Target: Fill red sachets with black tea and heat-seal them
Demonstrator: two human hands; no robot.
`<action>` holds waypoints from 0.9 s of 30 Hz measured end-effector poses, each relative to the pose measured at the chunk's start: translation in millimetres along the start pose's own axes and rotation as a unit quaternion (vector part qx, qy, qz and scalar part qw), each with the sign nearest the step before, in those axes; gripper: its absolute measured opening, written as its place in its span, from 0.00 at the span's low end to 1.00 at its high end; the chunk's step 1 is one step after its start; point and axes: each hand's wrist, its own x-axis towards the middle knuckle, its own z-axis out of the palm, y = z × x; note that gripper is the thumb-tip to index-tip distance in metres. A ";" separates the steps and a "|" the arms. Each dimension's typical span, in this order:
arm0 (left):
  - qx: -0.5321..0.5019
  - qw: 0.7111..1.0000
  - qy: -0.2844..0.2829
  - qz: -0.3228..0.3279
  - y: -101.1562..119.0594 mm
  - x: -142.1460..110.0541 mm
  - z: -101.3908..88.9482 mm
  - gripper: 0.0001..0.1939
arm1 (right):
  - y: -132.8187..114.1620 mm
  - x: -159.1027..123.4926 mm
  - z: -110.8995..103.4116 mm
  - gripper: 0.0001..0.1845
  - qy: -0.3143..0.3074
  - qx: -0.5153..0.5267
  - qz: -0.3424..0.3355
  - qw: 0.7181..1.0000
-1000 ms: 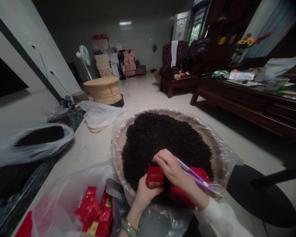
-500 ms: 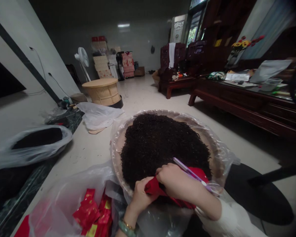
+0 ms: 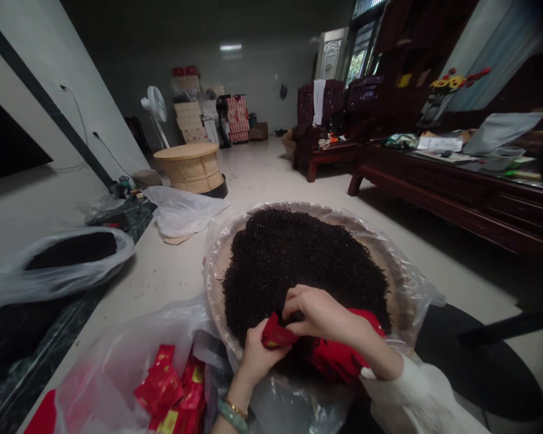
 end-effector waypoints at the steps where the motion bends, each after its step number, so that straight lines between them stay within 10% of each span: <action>1: -0.003 1.000 0.001 -0.004 0.5 0.3 0.2 0.16 | 1.8 0.4 1.6 0.07 0.004 0.013 -0.005 1.000; 14: 0.019 0.998 0.053 0.011 -6.3 -1.3 -3.2 0.19 | 21.3 -7.4 -9.7 0.13 0.242 0.033 0.051 0.968; 19: 0.060 0.995 0.058 0.047 -6.2 -1.1 -4.3 0.17 | -3.4 -13.0 -5.3 0.07 0.075 -0.014 -0.086 0.993; 23: 0.068 0.996 -0.003 0.063 -0.2 -2.7 -2.3 0.18 | -19.1 -3.1 1.9 0.09 -0.082 -0.111 -0.027 0.990; 27: 0.084 0.995 -0.020 0.046 0.6 -5.9 -0.9 0.16 | -20.3 5.8 6.8 0.09 -0.096 -0.145 -0.007 0.985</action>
